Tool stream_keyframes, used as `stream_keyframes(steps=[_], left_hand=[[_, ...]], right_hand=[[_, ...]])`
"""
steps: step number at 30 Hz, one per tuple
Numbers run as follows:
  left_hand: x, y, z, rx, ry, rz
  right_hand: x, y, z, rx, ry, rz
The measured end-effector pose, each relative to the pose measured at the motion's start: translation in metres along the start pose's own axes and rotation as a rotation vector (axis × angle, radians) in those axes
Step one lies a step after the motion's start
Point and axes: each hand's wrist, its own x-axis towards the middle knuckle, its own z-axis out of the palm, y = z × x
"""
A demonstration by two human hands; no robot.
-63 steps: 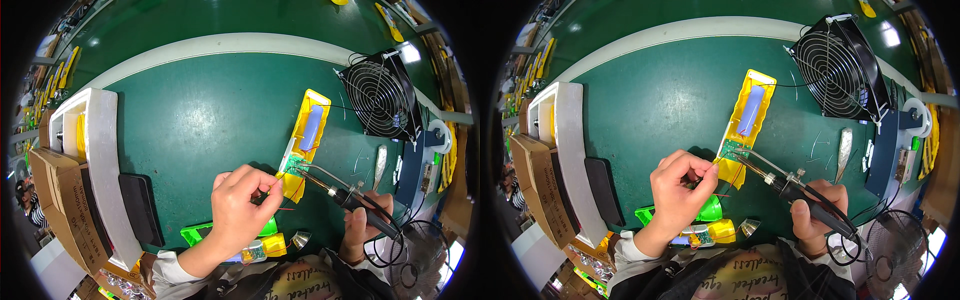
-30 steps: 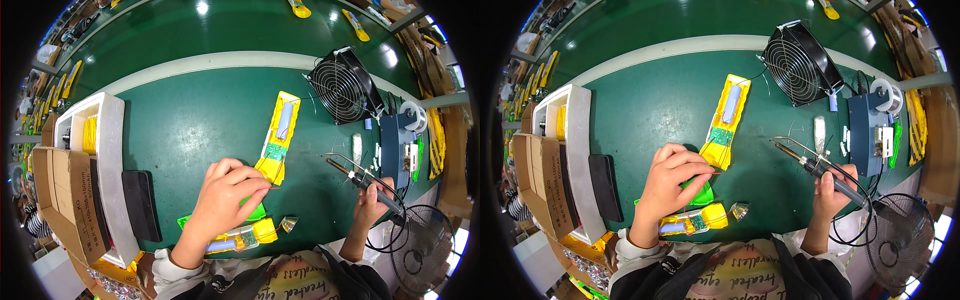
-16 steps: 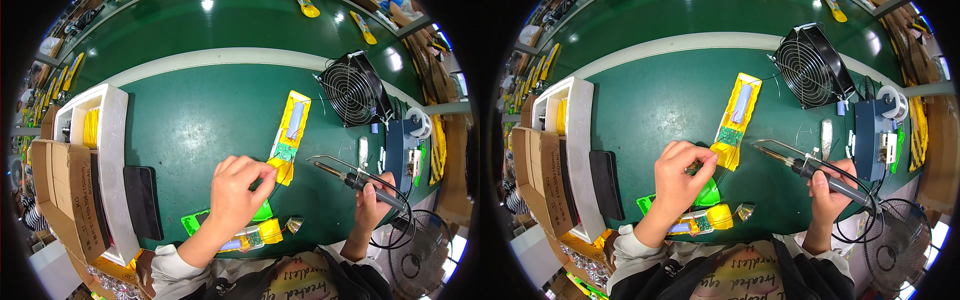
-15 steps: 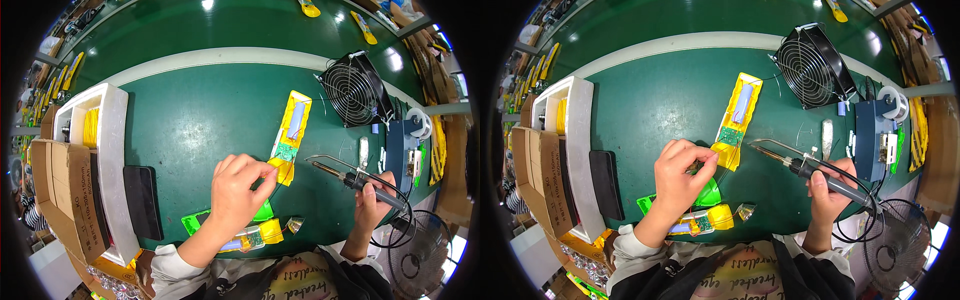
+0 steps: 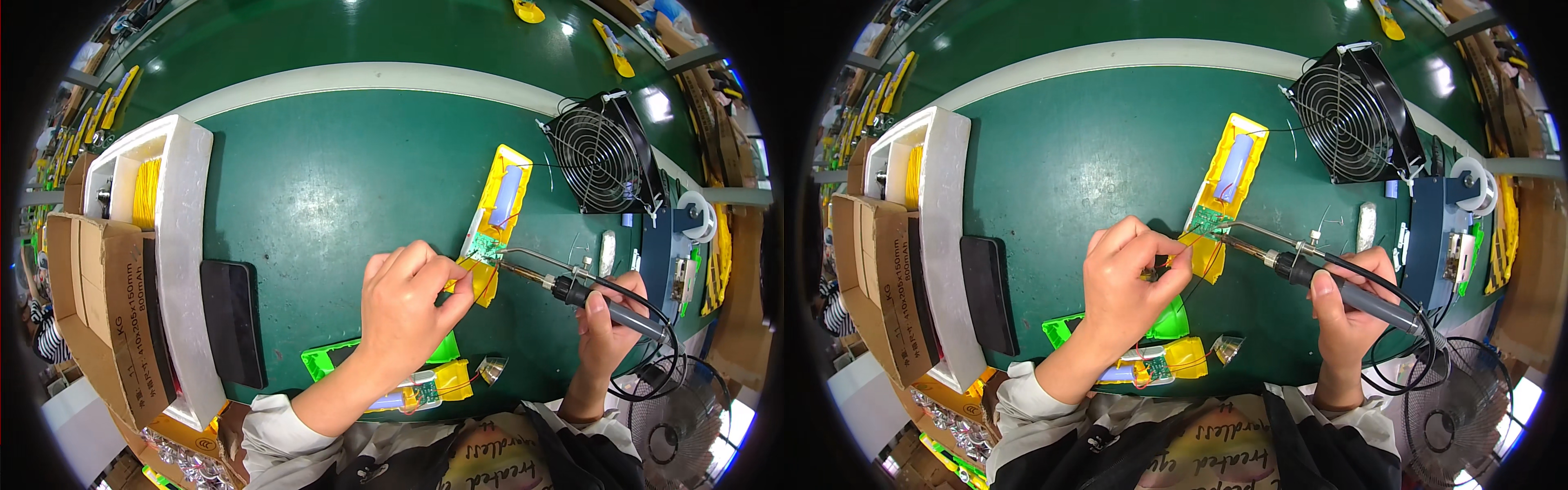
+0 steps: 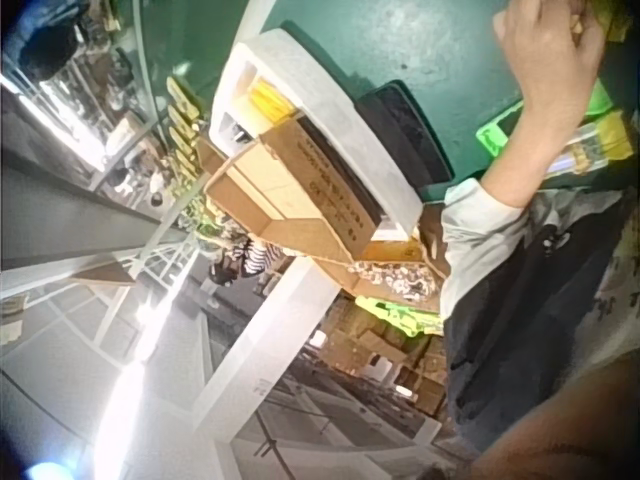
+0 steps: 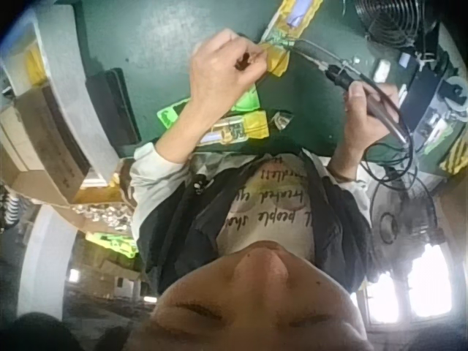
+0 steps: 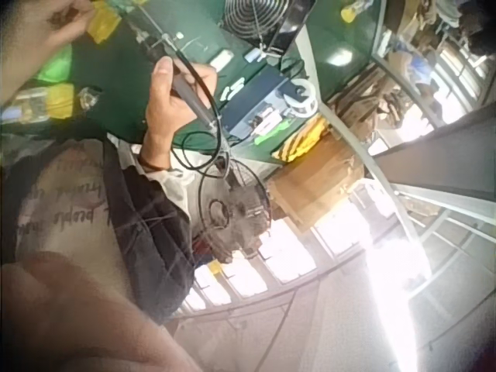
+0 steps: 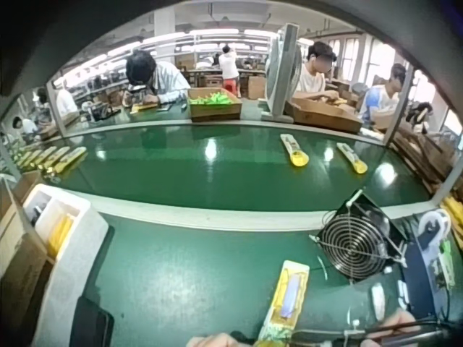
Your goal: The person solders wires to the circuit boards inside flashlight casings using a soldering iron and places the assembled components onto a conveyor belt.
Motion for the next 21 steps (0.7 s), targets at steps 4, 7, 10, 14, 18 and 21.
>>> stream_keyframes(steps=[4, 7, 10, 14, 18, 21], left_hand=[[-0.0001, -0.0009, 0.0022, 0.001, 0.003, 0.012], [0.0002, -0.0005, 0.0018, 0.002, -0.001, 0.013], [-0.0002, -0.001, 0.0026, 0.008, -0.002, 0.012], [-0.0003, -0.0013, 0.0027, 0.021, -0.006, 0.008], [-0.0002, -0.0007, 0.0026, 0.028, -0.005, 0.011], [-0.0002, -0.001, 0.003, 0.022, -0.003, 0.015]], right_hand=[[0.0008, -0.0004, 0.0009, -0.01, 0.006, 0.009], [0.0008, 0.0002, 0.0005, -0.017, 0.005, 0.01], [0.0011, 0.0004, -0.0008, -0.021, -0.011, -0.001], [0.0013, -0.0012, 0.0002, -0.042, -0.008, -0.008], [0.0009, -0.0013, 0.0006, -0.045, 0.002, -0.004], [0.0008, -0.0011, -0.0002, -0.035, -0.002, -0.012]])
